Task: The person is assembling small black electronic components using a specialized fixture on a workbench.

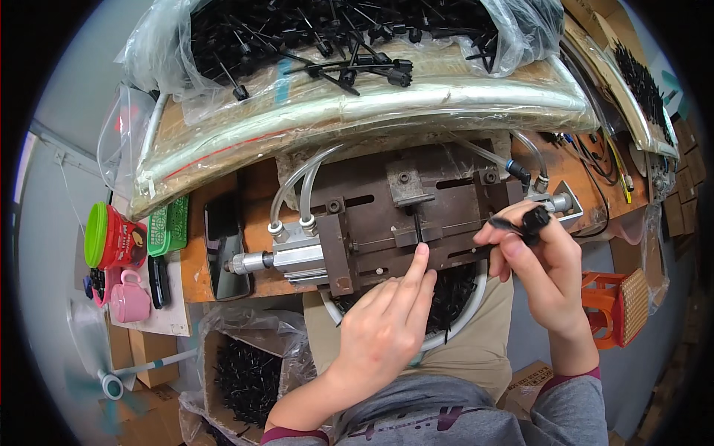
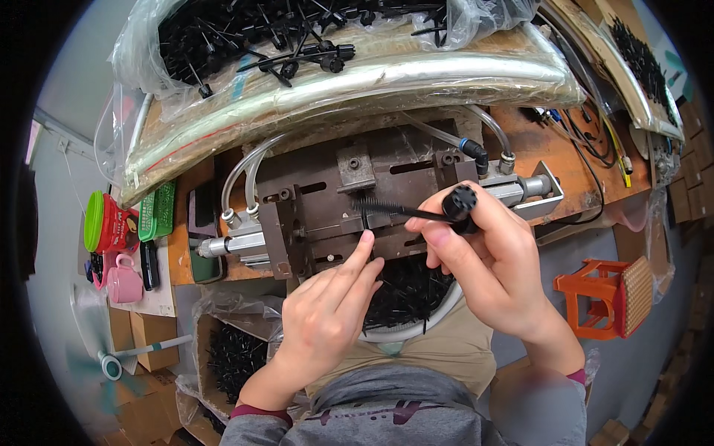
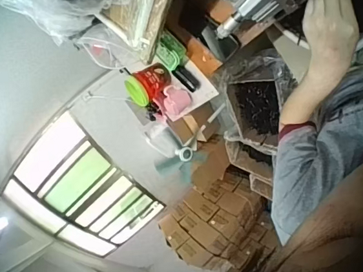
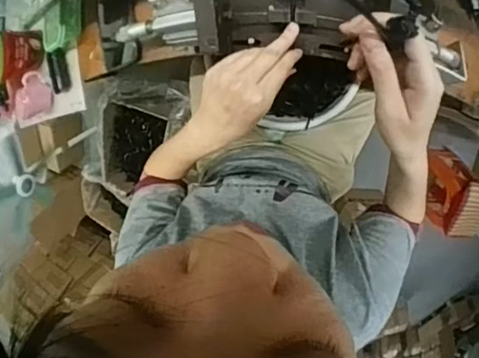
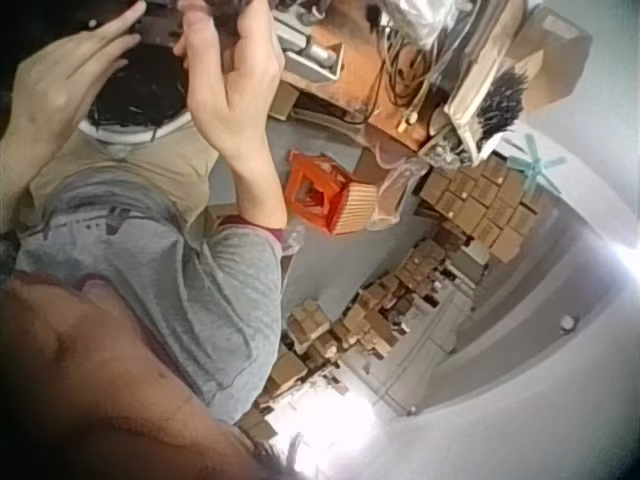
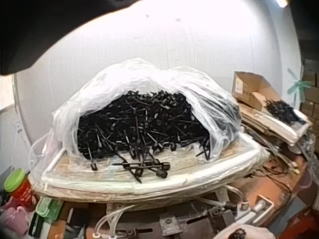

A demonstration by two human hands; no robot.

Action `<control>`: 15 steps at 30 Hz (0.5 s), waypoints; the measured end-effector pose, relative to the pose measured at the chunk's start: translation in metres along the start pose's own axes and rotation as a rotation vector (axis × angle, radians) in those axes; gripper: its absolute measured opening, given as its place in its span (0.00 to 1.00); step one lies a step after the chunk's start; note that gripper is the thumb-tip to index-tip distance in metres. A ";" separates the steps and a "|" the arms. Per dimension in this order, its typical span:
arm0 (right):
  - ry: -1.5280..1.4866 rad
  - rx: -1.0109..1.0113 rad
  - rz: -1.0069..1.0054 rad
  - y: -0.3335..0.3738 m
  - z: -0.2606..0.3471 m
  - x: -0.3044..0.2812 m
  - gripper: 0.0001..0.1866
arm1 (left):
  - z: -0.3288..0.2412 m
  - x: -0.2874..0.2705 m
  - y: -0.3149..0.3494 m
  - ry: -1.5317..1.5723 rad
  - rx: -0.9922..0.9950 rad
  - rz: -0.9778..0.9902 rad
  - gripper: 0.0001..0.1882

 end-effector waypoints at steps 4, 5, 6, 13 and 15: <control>0.391 -0.370 -0.027 0.003 0.023 -0.004 0.11 | 0.001 -0.002 -0.005 0.008 -0.054 0.039 0.17; 0.560 -0.501 -0.042 0.004 0.028 -0.003 0.12 | 0.002 -0.003 -0.006 0.019 -0.063 0.049 0.17; 0.676 -0.603 -0.044 0.007 0.027 -0.001 0.14 | 0.002 -0.005 -0.007 0.037 -0.083 0.066 0.16; 1.078 -0.972 -0.027 0.025 0.025 0.017 0.13 | 0.015 -0.053 -0.016 0.587 -0.206 -0.142 0.15; 1.143 -1.062 -0.020 0.027 0.021 0.029 0.10 | 0.006 -0.068 -0.023 0.571 -0.028 -0.141 0.18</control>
Point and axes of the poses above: each hand's wrist, its own y-axis away from the middle knuckle, its own x-axis out of the palm, z = x × y, the point moved 6 cm from there along -y, towards the middle knuckle, and after that the axes turned 4 degrees about y, right-handed, at the moved point
